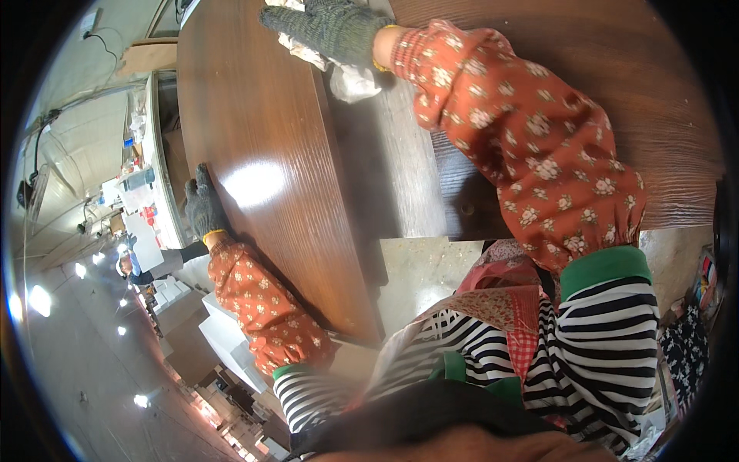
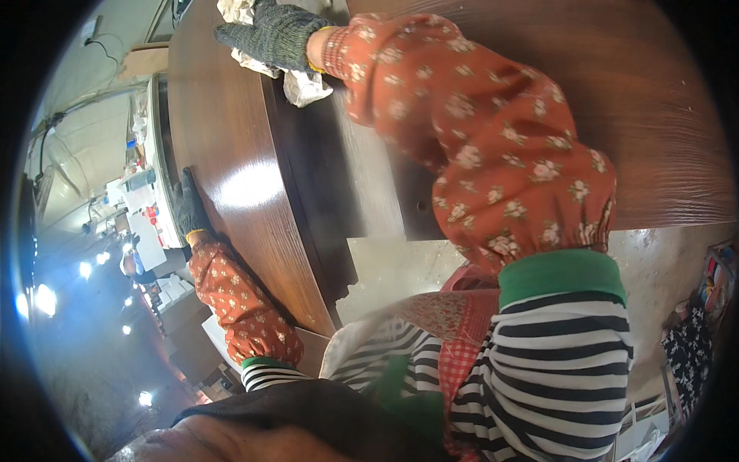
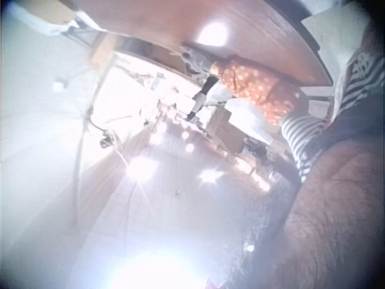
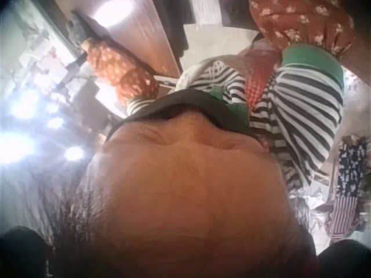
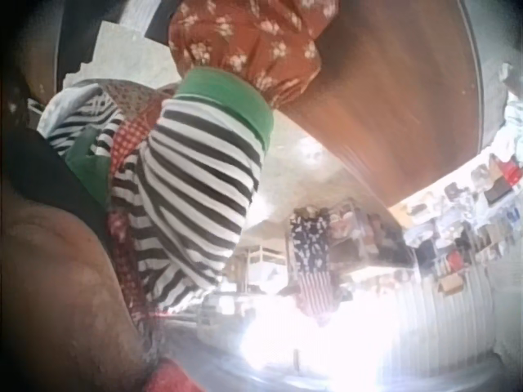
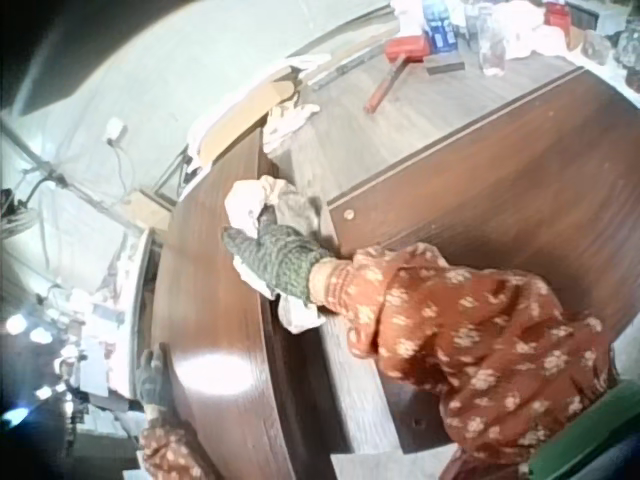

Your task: The person wipes a large brown wooden panel with a white cloth, moving across the surface and edges. The person flips the panel over and continues wiping the other side, then returns to the first side to finish cleaning.

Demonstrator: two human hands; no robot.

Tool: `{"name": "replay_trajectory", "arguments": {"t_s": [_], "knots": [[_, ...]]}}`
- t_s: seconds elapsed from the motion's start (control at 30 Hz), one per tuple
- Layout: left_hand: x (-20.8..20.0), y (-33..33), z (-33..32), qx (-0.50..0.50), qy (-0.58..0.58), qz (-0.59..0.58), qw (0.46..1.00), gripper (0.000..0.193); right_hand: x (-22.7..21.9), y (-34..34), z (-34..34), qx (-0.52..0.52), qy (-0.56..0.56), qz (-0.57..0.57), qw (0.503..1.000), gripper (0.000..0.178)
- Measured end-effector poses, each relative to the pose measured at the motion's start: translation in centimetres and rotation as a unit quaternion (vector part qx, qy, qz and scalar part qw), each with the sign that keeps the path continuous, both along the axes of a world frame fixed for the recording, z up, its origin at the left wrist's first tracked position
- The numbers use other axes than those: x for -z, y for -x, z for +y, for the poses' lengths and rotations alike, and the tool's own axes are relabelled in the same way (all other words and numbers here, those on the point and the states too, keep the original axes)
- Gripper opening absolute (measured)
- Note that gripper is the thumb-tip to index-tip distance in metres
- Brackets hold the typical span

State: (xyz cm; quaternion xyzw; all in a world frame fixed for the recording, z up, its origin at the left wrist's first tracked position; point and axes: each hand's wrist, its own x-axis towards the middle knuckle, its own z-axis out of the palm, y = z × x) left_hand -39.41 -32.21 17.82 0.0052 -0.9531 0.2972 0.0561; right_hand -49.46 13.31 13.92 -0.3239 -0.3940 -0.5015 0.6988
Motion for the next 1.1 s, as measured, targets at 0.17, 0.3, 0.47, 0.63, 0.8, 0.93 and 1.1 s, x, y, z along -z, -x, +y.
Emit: {"name": "replay_trajectory", "arguments": {"t_s": [0.17, 0.3, 0.47, 0.63, 0.8, 0.93, 1.1], "knots": [[-0.2, -0.1, 0.7, 0.013, -0.047, 0.011, 0.999, 0.039, 4.3, -10.0, -2.1, -0.774, 0.106, -0.520, 0.345, 0.057], [-0.6, 0.3, 2.0, -0.146, -0.280, 0.083, 0.945, 0.061, 1.2, -18.8, -3.6, -0.741, 0.239, -0.584, 0.228, 0.051], [-0.9, 0.4, 2.5, -0.125, -0.269, 0.086, 0.951, 0.078, -1.8, -25.6, -2.8, -0.804, 0.364, -0.460, 0.095, 0.054], [-0.5, -0.3, 1.2, -0.005, -0.230, 0.041, 0.972, 0.051, 0.2, -22.5, -2.1, -0.803, 0.335, -0.467, 0.159, 0.057], [0.3, 0.3, 0.0, 0.002, -0.161, 0.022, 0.987, 0.038, 0.6, -10.1, -4.1, -0.906, 0.277, -0.237, 0.213, 0.026], [0.2, 0.2, 0.1, -0.066, -0.169, 0.012, 0.983, 0.040, 2.8, -3.4, -5.1, -0.875, 0.391, -0.260, 0.122, 0.025], [0.2, 0.3, 0.2, -0.028, -0.093, -0.006, 0.995, 0.052, 5.6, -0.7, -5.9, -0.817, 0.483, -0.312, 0.053, 0.027]]}}
